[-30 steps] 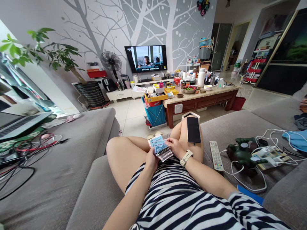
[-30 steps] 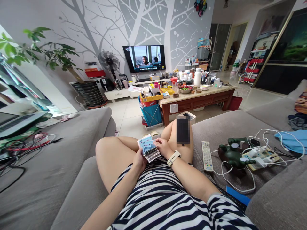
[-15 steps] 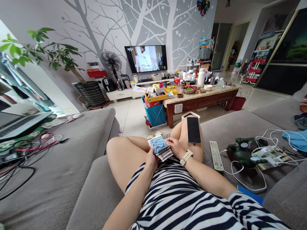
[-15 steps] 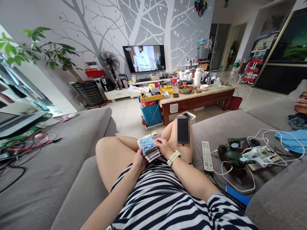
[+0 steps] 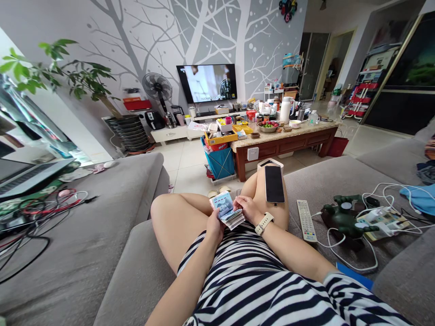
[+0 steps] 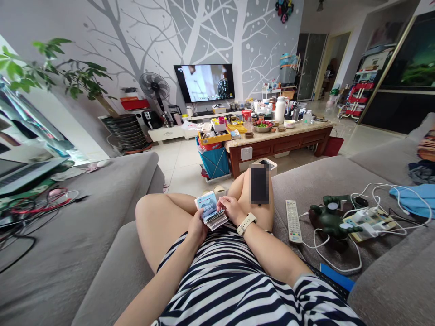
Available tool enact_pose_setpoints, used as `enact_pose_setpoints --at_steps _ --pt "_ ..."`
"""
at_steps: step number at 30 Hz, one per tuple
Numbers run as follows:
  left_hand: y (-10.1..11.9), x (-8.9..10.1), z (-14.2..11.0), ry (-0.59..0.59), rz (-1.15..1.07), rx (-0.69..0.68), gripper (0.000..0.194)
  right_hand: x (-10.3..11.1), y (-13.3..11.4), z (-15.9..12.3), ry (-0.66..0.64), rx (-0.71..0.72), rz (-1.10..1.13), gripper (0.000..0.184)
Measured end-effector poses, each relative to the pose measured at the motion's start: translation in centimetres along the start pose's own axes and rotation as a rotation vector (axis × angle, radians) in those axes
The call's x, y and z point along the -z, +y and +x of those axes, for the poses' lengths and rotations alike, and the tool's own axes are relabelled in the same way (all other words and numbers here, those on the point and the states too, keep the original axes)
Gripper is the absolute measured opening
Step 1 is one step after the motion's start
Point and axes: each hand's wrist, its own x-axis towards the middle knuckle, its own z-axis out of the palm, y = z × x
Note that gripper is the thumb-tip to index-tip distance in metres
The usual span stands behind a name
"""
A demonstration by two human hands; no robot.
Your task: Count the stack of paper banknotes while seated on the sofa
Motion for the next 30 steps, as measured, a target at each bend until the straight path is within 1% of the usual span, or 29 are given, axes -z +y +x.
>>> enact_pose_setpoints --at_steps 6,8,12,14,18,22,27,30 --pt "0.2 -0.3 -0.2 0.009 -0.008 0.007 0.034 0.1 0.0 0.0 0.009 0.087 -0.085 0.035" --pt "0.3 -0.4 -0.5 0.006 -0.012 -0.002 0.034 0.1 0.1 0.2 0.028 0.073 -0.074 0.036" --pt "0.6 -0.8 -0.9 0.033 0.011 -0.004 0.035 0.1 0.4 0.5 0.095 0.023 -0.028 0.045" --pt "0.6 -0.8 -1.1 0.039 0.029 0.003 0.034 0.1 0.5 0.6 0.110 0.020 -0.041 0.045" --pt "0.5 -0.7 -1.1 0.016 0.036 -0.007 0.033 0.3 0.5 0.5 0.081 0.032 -0.115 0.036" --pt "0.2 -0.4 -0.7 -0.010 0.024 -0.017 0.031 0.3 0.5 0.4 0.079 0.054 -0.143 0.035" --pt "0.1 -0.2 -0.1 0.016 -0.010 -0.002 0.033 0.2 0.3 0.2 0.070 0.084 -0.145 0.035" --pt "0.1 -0.2 0.1 0.007 -0.017 0.008 0.034 0.1 0.1 0.1 0.048 0.077 -0.114 0.034"
